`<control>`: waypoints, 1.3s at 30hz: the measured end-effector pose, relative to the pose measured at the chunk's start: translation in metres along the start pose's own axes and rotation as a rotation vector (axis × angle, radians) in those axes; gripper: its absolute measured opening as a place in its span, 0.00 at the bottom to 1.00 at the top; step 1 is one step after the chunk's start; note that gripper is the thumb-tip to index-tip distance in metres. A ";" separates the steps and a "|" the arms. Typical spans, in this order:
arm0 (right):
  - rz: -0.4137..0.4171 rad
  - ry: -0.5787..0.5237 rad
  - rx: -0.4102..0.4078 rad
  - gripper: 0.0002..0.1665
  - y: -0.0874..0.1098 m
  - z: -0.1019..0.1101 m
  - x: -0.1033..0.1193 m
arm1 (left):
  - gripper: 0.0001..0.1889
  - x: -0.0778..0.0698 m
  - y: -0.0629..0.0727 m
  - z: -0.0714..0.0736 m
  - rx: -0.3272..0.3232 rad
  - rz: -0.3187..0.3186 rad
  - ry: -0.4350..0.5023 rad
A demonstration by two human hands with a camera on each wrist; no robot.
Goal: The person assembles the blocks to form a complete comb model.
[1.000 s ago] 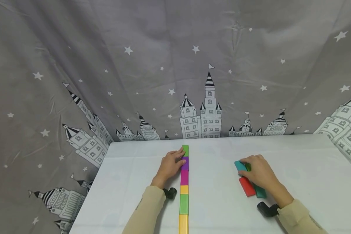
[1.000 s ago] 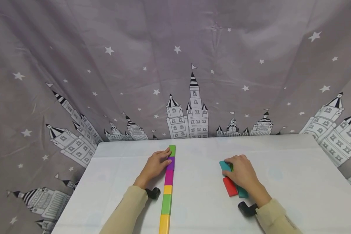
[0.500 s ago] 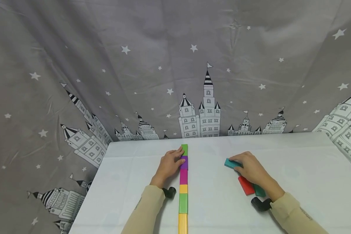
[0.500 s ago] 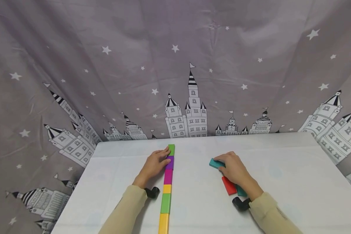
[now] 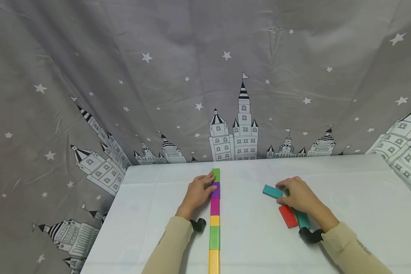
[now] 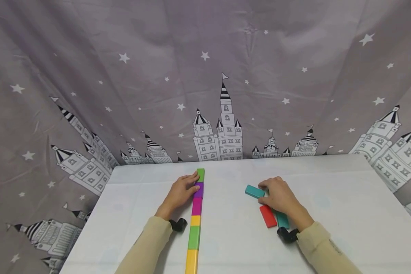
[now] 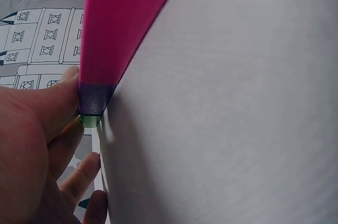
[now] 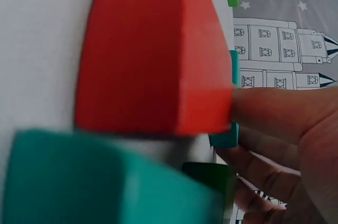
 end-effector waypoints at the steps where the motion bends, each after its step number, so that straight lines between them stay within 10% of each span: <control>1: -0.005 0.007 0.005 0.26 -0.001 -0.001 0.000 | 0.25 0.000 0.000 0.000 0.000 0.000 0.001; 39: 0.124 -0.053 -0.204 0.21 -0.052 0.003 0.040 | 0.25 -0.001 0.000 0.000 0.000 0.012 -0.010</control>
Point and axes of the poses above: each hand's wrist, its own y-axis away from the middle knuckle, its own z-axis out of the back of the hand, x = y × z, the point moved 4 cm from there along -y, towards the middle knuckle, and after that the axes turned 15 degrees about y, right-handed, at the moved point
